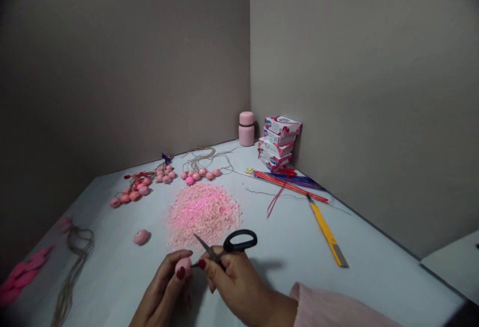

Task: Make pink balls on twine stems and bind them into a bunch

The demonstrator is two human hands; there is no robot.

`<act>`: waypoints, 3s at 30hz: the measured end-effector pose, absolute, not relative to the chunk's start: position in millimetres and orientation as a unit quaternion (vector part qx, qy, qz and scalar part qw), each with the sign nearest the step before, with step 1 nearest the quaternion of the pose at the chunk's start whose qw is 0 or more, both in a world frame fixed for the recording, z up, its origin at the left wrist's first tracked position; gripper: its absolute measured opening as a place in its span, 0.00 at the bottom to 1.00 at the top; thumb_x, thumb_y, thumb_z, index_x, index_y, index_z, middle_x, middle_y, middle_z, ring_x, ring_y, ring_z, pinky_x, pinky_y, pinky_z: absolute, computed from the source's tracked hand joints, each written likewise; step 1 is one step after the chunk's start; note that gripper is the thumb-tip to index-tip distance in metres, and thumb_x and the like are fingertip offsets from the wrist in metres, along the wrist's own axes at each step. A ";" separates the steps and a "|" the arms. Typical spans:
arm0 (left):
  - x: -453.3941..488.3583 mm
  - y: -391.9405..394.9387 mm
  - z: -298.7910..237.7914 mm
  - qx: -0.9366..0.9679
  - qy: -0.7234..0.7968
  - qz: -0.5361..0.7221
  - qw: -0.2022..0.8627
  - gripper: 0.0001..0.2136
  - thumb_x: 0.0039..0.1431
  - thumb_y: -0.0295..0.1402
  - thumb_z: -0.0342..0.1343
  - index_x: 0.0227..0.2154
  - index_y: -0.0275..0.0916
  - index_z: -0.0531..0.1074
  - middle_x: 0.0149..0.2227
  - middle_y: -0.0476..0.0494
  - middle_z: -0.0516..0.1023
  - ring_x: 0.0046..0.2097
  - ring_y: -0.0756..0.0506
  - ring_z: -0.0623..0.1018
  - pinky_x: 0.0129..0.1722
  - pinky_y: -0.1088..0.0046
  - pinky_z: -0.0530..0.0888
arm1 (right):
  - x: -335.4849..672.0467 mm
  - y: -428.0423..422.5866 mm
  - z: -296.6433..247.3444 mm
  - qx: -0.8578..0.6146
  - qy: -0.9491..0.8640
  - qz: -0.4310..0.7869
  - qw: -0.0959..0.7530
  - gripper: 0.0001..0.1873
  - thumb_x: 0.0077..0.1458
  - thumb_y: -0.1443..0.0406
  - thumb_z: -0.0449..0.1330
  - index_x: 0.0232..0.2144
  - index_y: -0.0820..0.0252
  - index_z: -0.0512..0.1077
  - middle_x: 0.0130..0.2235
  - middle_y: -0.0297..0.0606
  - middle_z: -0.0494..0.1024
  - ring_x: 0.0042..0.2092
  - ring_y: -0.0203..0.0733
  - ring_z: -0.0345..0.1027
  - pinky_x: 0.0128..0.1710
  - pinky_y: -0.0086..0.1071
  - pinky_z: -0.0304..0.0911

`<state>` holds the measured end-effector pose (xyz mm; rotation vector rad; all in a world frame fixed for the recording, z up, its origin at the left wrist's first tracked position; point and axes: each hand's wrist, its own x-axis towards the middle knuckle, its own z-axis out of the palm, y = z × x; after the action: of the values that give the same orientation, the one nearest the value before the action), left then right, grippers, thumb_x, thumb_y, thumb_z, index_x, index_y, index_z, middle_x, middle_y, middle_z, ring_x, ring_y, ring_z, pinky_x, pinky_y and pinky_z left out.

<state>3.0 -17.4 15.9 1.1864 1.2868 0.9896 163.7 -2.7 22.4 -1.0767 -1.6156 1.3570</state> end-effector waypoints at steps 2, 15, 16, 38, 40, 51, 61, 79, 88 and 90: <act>1.9 -17.2 18.2 0.517 0.558 0.385 0.522 0.19 0.55 0.51 0.47 0.33 0.40 0.71 0.18 0.55 0.63 0.22 0.49 0.63 0.23 0.75 0.62 | 163.7 -3.4 20.1 -0.418 -0.648 0.521 0.367 0.20 0.59 0.55 0.48 0.20 0.59 0.61 0.21 0.29 0.59 0.24 0.33 0.54 0.25 0.27 0.52; 3.8 -19.4 18.0 0.508 0.564 0.370 0.535 0.23 0.56 0.53 0.44 0.42 0.39 0.66 0.17 0.57 0.58 0.18 0.50 0.60 0.18 0.76 0.57 | 162.9 1.8 17.6 -0.403 -0.586 0.599 0.368 0.26 0.57 0.50 0.50 0.16 0.61 0.61 0.14 0.25 0.56 0.14 0.26 0.46 0.13 0.23 0.41; 4.6 -20.0 17.9 0.517 0.563 0.381 0.520 0.22 0.56 0.52 0.45 0.41 0.39 0.66 0.17 0.57 0.58 0.19 0.50 0.60 0.19 0.76 0.57 | 162.9 3.0 17.8 -0.396 -0.566 0.622 0.368 0.26 0.56 0.49 0.50 0.16 0.61 0.61 0.13 0.24 0.56 0.13 0.25 0.45 0.12 0.23 0.40; 6.2 -12.8 8.2 0.292 0.388 0.469 0.738 0.18 0.48 0.47 0.60 0.35 0.38 0.70 0.20 0.54 0.69 0.18 0.55 0.65 0.11 0.84 0.67 | 167.6 3.5 15.4 -0.382 -0.556 0.636 0.375 0.26 0.56 0.48 0.51 0.18 0.61 0.62 0.13 0.24 0.56 0.14 0.25 0.46 0.13 0.22 0.41; 5.6 -12.6 8.0 0.295 0.389 0.471 0.734 0.18 0.48 0.47 0.59 0.35 0.38 0.69 0.20 0.55 0.69 0.19 0.55 0.65 0.11 0.83 0.68 | 167.7 4.0 13.2 -0.384 -0.570 0.621 0.378 0.25 0.57 0.49 0.51 0.18 0.61 0.62 0.14 0.24 0.56 0.15 0.26 0.47 0.13 0.22 0.42; 6.1 -13.8 7.5 0.326 0.451 0.449 0.699 0.24 0.44 0.53 0.58 0.38 0.40 0.66 0.21 0.54 0.68 0.20 0.53 0.65 0.13 0.82 0.66 | 165.6 -1.4 22.5 -0.419 -0.637 0.523 0.381 0.21 0.59 0.55 0.48 0.20 0.60 0.62 0.21 0.29 0.60 0.23 0.31 0.54 0.22 0.25 0.52; 3.3 -16.4 19.5 0.463 0.542 0.412 0.567 0.17 0.53 0.52 0.50 0.30 0.42 0.68 0.21 0.55 0.62 0.21 0.52 0.59 0.19 0.78 0.57 | 174.7 -3.9 32.2 -0.381 -0.795 0.348 0.318 0.14 0.61 0.65 0.46 0.32 0.59 0.71 0.30 0.35 0.75 0.34 0.36 0.67 0.35 0.27 0.60; 7.6 -14.1 13.2 0.311 0.492 0.465 0.667 0.25 0.44 0.55 0.57 0.38 0.41 0.65 0.20 0.56 0.65 0.18 0.54 0.62 0.12 0.83 0.61 | 168.7 -3.3 24.2 -0.413 -0.637 0.528 0.381 0.20 0.59 0.53 0.48 0.23 0.61 0.64 0.22 0.30 0.61 0.24 0.32 0.55 0.25 0.26 0.52; 8.8 -16.9 15.7 0.315 0.504 0.444 0.671 0.24 0.44 0.55 0.57 0.39 0.43 0.66 0.20 0.56 0.67 0.17 0.55 0.61 0.13 0.83 0.58 | 166.5 -2.3 23.9 -0.415 -0.644 0.522 0.375 0.18 0.58 0.54 0.48 0.27 0.61 0.66 0.22 0.30 0.60 0.25 0.35 0.56 0.25 0.28 0.53; 9.4 -17.4 17.3 0.320 0.512 0.440 0.665 0.24 0.44 0.55 0.57 0.39 0.43 0.66 0.20 0.55 0.67 0.17 0.55 0.62 0.13 0.83 0.58 | 166.9 -2.6 22.5 -0.422 -0.646 0.517 0.371 0.17 0.59 0.55 0.48 0.27 0.60 0.67 0.22 0.30 0.61 0.25 0.35 0.56 0.25 0.28 0.54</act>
<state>9.4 -17.4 17.3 0.7237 1.1556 0.9938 166.9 -2.6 22.5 -1.0826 -1.6573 1.3249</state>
